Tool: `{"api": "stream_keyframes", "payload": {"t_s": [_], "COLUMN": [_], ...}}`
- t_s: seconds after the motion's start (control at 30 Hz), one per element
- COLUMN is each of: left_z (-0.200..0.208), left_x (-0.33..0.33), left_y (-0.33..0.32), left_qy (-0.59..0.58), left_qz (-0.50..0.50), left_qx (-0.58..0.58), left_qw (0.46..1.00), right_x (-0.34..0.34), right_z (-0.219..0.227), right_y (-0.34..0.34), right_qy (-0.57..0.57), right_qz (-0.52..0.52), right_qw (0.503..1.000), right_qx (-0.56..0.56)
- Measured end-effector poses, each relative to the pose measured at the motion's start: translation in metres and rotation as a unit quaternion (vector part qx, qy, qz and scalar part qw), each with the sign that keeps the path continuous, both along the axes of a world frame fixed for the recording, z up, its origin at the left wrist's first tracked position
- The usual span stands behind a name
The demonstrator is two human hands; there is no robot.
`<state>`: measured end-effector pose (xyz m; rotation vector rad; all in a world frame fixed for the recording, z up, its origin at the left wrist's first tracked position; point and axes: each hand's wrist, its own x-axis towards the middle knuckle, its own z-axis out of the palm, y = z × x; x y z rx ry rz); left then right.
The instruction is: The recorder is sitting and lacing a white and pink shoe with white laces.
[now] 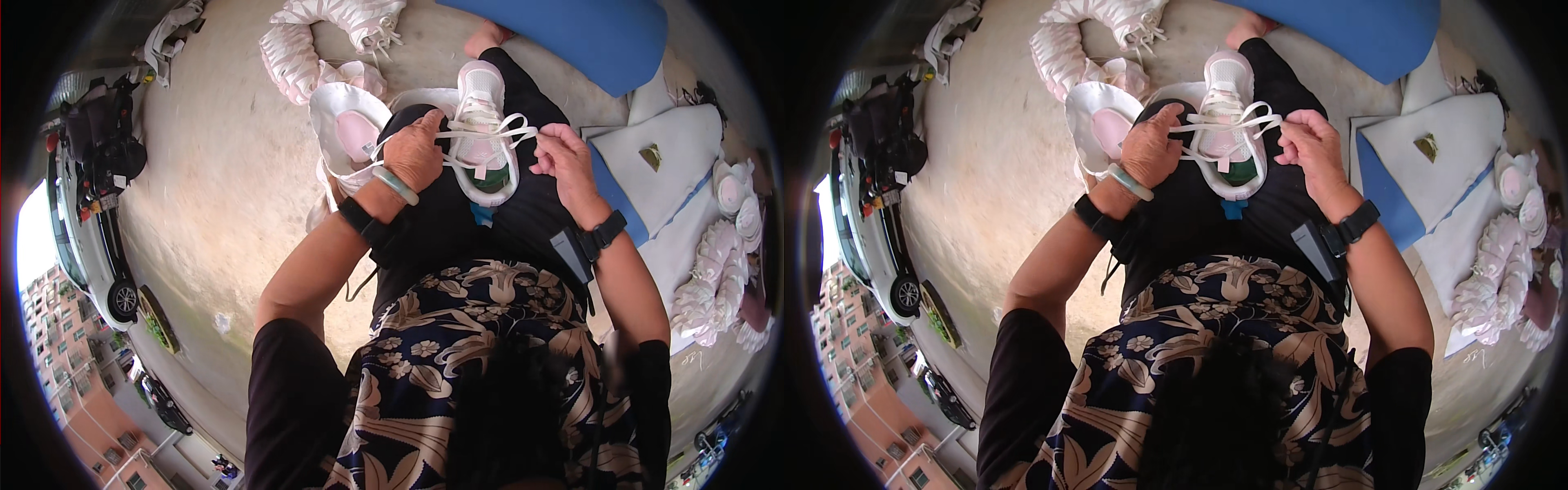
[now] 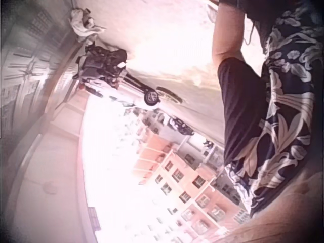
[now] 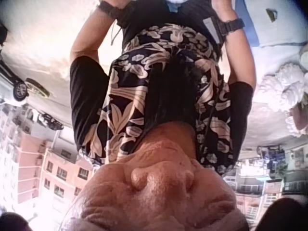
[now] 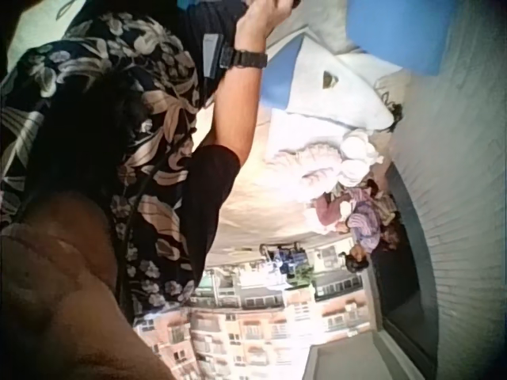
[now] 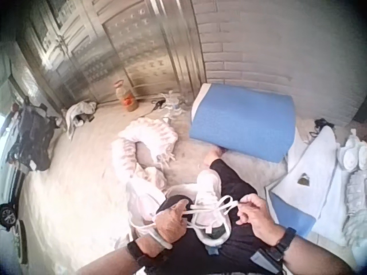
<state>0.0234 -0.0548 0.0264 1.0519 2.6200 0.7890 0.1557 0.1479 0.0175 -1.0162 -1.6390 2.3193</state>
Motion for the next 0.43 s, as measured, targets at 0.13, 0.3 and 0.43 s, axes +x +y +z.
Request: {"api": "stream_keyframes", "payload": {"t_s": [0.13,0.3,0.43], "left_z": [0.007,0.031,0.035], "left_x": [-0.007,-0.025,-0.042], "left_y": [-0.01,-0.054,-0.09], "left_qy": [-0.014,0.025,0.089], "left_qz": [-0.001,-0.109,-0.08], "left_qx": [0.004,0.039,-0.017], "left_qw": [1.0,0.993,0.993], "right_x": [0.005,-0.007,-0.023], "right_z": [0.007,0.028,0.02], "right_y": [0.004,-0.025,-0.045], "right_qy": [0.052,0.091,0.025], "right_qz": [-0.004,0.178,0.291], "right_qw": [0.995,0.965,0.93], "right_qx": [0.088,0.172,0.223]}}
